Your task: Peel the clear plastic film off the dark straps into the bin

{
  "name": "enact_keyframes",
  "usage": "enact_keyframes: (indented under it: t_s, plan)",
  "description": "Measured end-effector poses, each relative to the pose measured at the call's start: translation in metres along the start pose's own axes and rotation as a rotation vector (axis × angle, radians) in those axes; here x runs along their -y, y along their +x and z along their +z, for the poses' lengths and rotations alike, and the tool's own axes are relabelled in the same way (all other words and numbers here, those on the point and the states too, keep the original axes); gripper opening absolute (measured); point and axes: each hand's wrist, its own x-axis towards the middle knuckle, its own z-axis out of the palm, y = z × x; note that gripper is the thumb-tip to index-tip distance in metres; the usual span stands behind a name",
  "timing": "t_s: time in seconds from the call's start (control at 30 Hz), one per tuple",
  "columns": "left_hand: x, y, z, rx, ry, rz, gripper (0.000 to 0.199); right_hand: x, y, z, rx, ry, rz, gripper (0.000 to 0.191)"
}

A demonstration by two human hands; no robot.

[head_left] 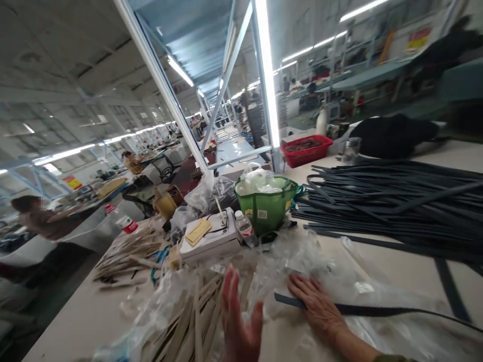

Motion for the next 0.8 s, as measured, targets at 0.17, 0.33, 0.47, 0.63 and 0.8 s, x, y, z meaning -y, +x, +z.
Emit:
enact_keyframes:
  t_s: [0.17, 0.33, 0.47, 0.63, 0.8]
  plan:
    - [-0.032, 0.208, 0.053, 0.071, 0.254, 0.253, 0.062, -0.003, -0.001, 0.006, 0.019, 0.060, 0.004, 0.058]
    - [-0.042, 0.302, 0.123, 0.381, 0.606, 0.172, 0.068, -0.002, -0.005, 0.009, -0.034, 0.043, -0.057, 0.053]
    - [-0.029, 0.336, 0.161, 0.513, 0.695, 0.059, 0.023, 0.001, -0.007, 0.009, -0.131, 0.022, -0.114, 0.048]
    - [-0.032, 0.379, 0.169, 0.346, 0.781, -0.039, 0.021, 0.003, -0.005, 0.008, -0.267, -0.064, -0.186, 0.038]
    - [-0.075, 0.411, 0.187, 0.223, 0.731, 0.030, 0.029, 0.000, -0.004, 0.010, -0.322, -0.106, -0.219, 0.029]
